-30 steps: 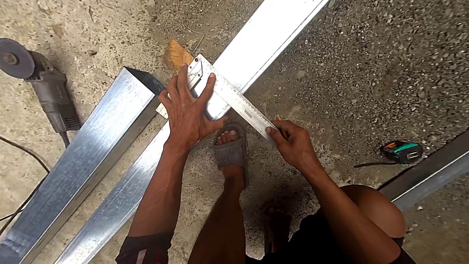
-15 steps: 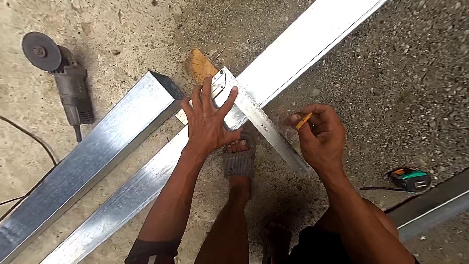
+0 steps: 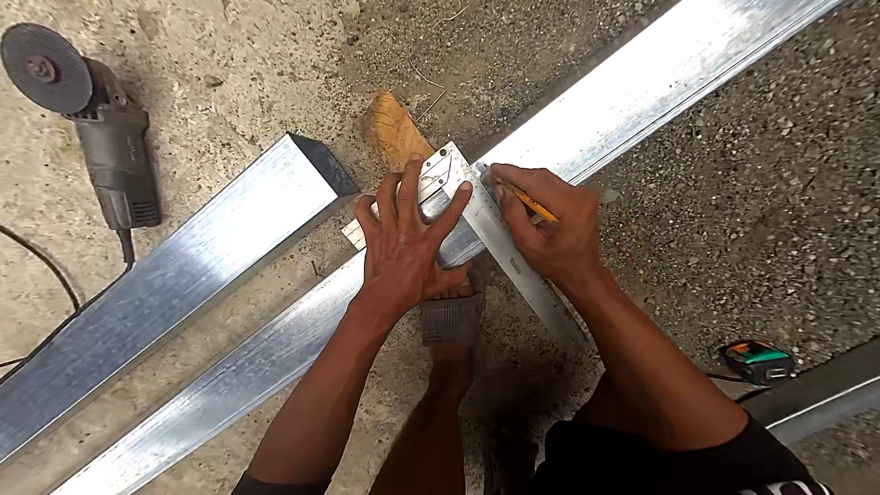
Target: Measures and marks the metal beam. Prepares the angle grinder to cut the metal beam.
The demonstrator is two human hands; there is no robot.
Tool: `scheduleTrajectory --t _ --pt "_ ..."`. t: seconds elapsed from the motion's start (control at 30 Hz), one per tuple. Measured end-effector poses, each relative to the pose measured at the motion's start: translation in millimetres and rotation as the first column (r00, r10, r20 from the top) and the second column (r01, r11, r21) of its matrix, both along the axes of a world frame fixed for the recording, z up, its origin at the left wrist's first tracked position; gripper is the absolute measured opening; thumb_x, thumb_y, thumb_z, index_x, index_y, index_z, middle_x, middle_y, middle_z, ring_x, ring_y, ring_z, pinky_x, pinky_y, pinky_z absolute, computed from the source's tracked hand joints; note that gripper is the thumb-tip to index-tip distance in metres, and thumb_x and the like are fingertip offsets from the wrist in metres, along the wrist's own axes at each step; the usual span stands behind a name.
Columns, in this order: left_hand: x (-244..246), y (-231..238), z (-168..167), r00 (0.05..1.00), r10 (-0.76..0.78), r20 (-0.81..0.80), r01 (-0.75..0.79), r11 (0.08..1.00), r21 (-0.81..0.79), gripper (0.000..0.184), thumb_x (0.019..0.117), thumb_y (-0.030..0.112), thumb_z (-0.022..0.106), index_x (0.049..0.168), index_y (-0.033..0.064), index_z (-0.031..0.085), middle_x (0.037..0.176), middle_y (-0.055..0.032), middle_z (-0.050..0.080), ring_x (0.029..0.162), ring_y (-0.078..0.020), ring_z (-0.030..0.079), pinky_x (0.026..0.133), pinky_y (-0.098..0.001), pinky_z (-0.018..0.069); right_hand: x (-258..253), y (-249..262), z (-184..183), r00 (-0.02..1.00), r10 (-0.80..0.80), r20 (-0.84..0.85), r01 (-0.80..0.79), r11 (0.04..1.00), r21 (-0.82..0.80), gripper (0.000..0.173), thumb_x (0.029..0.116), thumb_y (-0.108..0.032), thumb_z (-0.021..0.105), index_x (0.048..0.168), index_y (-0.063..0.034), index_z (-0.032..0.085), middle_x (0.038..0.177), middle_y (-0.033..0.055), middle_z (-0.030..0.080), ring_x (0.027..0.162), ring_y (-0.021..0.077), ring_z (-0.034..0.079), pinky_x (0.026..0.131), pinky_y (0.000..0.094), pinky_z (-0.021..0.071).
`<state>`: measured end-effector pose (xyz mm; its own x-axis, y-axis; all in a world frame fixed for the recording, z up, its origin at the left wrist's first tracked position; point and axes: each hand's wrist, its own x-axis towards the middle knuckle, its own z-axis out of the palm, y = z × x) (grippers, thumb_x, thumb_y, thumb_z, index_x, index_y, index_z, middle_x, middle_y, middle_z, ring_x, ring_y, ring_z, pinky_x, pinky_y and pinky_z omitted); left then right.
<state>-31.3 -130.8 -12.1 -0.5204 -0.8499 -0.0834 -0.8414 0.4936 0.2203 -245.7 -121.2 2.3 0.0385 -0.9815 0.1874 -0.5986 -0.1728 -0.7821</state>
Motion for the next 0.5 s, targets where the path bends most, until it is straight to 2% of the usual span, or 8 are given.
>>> scheduleTrajectory --t 0.07,0.13,0.23,0.3,0.4,0.5 --pt "-0.7 -0.6 1.5 1.0 -0.004 0.008 0.004 1.0 0.004 0.109 0.0588 0.087 0.064 0.156 0.0419 0.042 0.164 -0.0279 0.022 0.142 -0.0488 0.03 0.098 -0.0637 0.0302 -0.1 -0.9 0.2 1.0 0.007 -0.007 -0.007 1.0 -0.003 0.028 0.0997 -0.008 0.063 0.126 -0.0018 0.072 0.113 0.0104 0.075 0.101 0.0148 0.072 0.088 0.0294 0.0597" --pt "-1.6 -1.0 3.7 1.0 -0.005 0.025 0.004 1.0 0.009 0.109 0.0589 0.087 0.064 0.156 0.042 0.042 0.164 -0.0283 0.022 0.141 -0.0488 0.031 0.098 -0.0636 0.0304 -0.7 -1.6 1.6 1.0 0.006 -0.012 -0.006 1.0 0.007 0.028 0.0996 -0.009 0.064 0.126 -0.0029 0.072 0.111 0.0097 0.075 0.099 0.0139 0.072 0.086 0.0286 0.0595" --pt "-1.8 -1.1 4.4 1.0 -0.007 0.029 0.007 1.0 0.009 0.11 0.0583 0.087 0.064 0.156 0.0417 0.042 0.164 -0.0284 0.022 0.141 -0.0489 0.031 0.098 -0.0637 0.0303 -1.5 -1.7 3.5 1.0 -0.013 -0.008 0.013 0.998 0.067 0.026 0.0989 -0.012 0.065 0.124 -0.0054 0.07 0.1 0.006 0.073 0.081 0.0082 0.068 0.069 0.0245 0.0569" --pt "-1.2 -0.7 3.6 1.0 -0.009 0.023 0.009 1.0 0.003 0.111 0.058 0.088 0.064 0.156 0.0416 0.042 0.164 -0.0284 0.022 0.141 -0.049 0.03 0.098 -0.0635 0.0302 -1.8 -1.9 4.8 1.0 -0.011 -0.009 0.012 0.995 0.103 0.024 0.0986 -0.013 0.066 0.122 -0.0066 0.067 0.096 0.0031 0.072 0.076 0.0045 0.067 0.065 0.0218 0.0566" --pt "-0.5 -0.7 2.8 1.0 -0.009 0.026 0.008 1.0 0.012 0.112 0.0567 0.089 0.064 0.156 0.0423 0.041 0.165 -0.0282 0.021 0.143 -0.049 0.029 0.099 -0.0647 0.0294 -0.4 -2.4 5.1 1.0 -0.015 -0.026 0.017 0.994 0.106 0.023 0.0983 -0.013 0.066 0.121 -0.0073 0.07 0.094 0.0036 0.07 0.076 0.0066 0.065 0.064 0.0233 0.0543" --pt "-1.3 -0.9 3.0 1.0 -0.006 0.029 0.006 1.0 0.013 0.111 0.0575 0.089 0.063 0.156 0.0424 0.041 0.165 -0.0281 0.021 0.142 -0.0492 0.029 0.099 -0.0647 0.03 1.4 -6.1 2.6 0.999 -0.033 -0.039 0.036 0.995 0.097 0.021 0.0984 -0.013 0.066 0.118 -0.0084 0.073 0.099 0.005 0.073 0.084 0.0102 0.067 0.072 0.0262 0.0555"
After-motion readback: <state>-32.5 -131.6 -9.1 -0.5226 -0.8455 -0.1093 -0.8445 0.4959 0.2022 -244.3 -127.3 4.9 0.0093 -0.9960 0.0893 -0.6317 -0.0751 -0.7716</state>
